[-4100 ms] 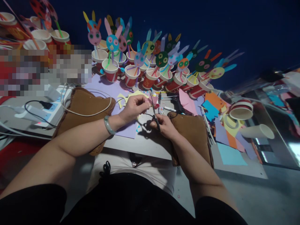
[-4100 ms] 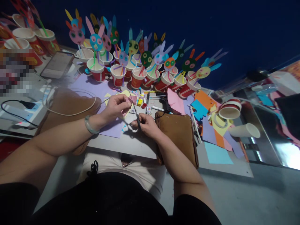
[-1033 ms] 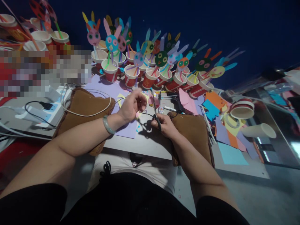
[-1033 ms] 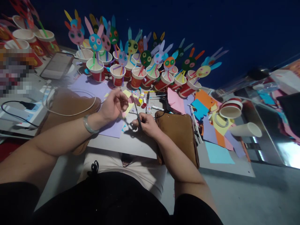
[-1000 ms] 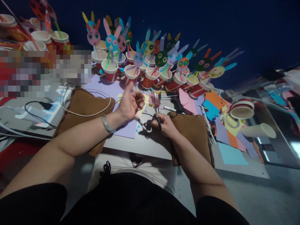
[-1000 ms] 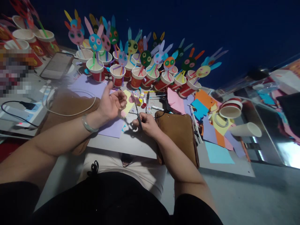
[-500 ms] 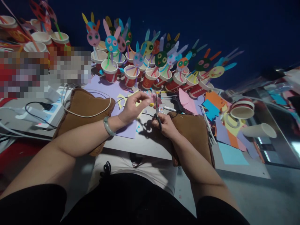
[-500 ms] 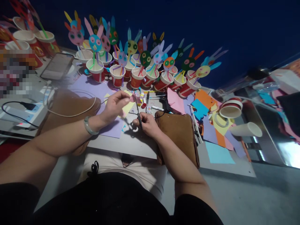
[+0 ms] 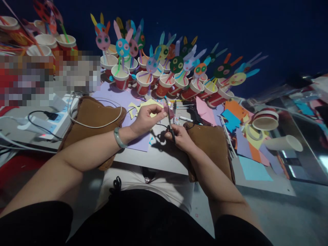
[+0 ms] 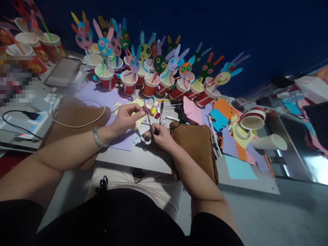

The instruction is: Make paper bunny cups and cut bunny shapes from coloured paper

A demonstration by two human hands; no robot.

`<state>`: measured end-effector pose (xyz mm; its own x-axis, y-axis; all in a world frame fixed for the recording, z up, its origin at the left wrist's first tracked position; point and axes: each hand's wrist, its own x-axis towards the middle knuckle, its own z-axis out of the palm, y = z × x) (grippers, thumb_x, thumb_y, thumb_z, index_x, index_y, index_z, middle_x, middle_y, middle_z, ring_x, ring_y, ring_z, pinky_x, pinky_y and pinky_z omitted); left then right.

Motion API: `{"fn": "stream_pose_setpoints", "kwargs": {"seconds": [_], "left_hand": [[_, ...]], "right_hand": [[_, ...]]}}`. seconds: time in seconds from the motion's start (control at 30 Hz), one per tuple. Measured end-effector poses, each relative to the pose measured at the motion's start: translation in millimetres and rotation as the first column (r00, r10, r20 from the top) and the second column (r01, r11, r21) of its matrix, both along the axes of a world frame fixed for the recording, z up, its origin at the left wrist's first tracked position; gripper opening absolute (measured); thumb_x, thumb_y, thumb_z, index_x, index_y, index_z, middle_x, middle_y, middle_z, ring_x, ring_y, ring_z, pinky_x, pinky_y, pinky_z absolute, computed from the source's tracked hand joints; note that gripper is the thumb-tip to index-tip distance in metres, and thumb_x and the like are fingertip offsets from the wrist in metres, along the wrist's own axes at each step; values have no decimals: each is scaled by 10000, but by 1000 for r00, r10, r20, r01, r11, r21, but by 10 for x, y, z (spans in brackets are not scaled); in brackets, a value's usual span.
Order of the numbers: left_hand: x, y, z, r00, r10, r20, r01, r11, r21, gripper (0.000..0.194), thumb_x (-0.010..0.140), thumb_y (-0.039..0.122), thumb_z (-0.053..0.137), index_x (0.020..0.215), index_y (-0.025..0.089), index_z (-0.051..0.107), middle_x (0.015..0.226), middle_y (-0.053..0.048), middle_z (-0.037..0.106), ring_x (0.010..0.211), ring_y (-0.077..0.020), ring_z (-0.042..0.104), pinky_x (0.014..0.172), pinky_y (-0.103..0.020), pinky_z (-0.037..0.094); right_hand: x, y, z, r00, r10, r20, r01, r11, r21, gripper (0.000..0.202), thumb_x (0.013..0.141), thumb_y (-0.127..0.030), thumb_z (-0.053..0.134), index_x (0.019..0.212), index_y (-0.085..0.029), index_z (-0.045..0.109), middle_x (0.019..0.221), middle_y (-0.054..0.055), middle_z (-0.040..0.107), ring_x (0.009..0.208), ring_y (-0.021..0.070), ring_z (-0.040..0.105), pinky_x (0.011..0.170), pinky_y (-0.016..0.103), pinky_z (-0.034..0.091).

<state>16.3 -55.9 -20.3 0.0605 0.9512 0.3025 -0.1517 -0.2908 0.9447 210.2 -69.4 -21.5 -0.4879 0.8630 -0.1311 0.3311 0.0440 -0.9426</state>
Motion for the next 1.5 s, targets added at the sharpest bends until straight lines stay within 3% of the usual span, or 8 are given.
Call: {"fn": "stream_pose_setpoints", "kwargs": {"seconds": [0.57,0.9,1.13,1.5], "left_hand": [[-15,8,8,1000,-8,-12,7,1000,-15,261,785,358,748,657,182,603,673,7,593,691,-130,517,709,-284,426],[-13,26,-20,998,6,56,-5,1000,-17,224,807,307,715,662,181,600,684,11,600,705,-122,549,722,-276,439],[-11,40,-36,1000,22,18,-22,1000,-2,244,797,371,748,681,181,646,688,1,630,695,-124,545,692,-272,437],[-19,37,-23,1000,24,-20,-23,1000,16,225,776,341,733,660,177,631,679,5,617,686,-121,531,709,-279,442]], "right_hand": [[6,3,-22,1000,-3,-21,2,999,-43,618,651,-711,837,622,-226,454,542,-41,519,541,114,474,546,268,402],[-8,-3,0,1000,17,-25,-18,1000,-15,650,664,-738,820,614,-231,417,534,-44,499,519,103,465,525,264,397],[-11,-4,-6,1000,19,-5,-19,1000,-5,631,675,-736,803,627,-234,424,547,-42,503,531,108,480,533,262,407],[-11,-7,-5,1000,19,-13,-19,1000,-17,606,675,-702,811,627,-230,433,550,-40,514,536,105,472,542,260,399]]}}
